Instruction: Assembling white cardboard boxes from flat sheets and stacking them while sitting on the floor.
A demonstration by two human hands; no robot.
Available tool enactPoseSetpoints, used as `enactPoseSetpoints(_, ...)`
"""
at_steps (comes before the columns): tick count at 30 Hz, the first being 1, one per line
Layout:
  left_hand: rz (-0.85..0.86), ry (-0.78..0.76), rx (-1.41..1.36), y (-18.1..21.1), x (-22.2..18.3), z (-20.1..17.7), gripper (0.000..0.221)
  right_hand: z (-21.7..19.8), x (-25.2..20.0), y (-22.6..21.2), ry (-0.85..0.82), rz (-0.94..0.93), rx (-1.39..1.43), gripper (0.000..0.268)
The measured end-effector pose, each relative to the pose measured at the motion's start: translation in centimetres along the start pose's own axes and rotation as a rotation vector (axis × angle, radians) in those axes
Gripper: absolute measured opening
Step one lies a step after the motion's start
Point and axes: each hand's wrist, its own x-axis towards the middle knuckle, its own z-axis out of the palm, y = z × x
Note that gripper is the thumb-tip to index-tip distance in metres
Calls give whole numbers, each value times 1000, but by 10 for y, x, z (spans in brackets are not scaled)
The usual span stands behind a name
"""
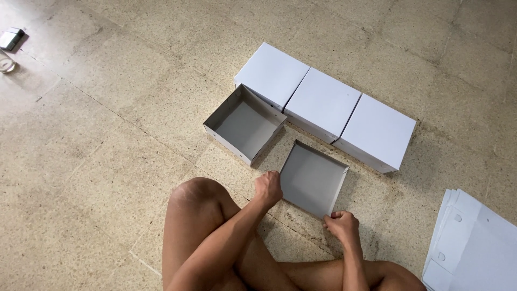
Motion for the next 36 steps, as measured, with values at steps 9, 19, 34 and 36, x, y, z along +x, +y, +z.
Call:
enactPoseSetpoints(9,26,-7,-62,-6,4,10,27,11,11,15,17,-117,-16,25)
enactPoseSetpoints(19,46,45,-46,-5,4,4,23,8,7,14,36,-107,76,24)
enactPoseSetpoints(34,21,-15,-46,-6,-9,-5,11,-3,-6,9,-39,7,54,15)
enactPoseSetpoints(36,24,10,-46,-8,-4,-3,17,-3,-4,6,-30,-15,50,19)
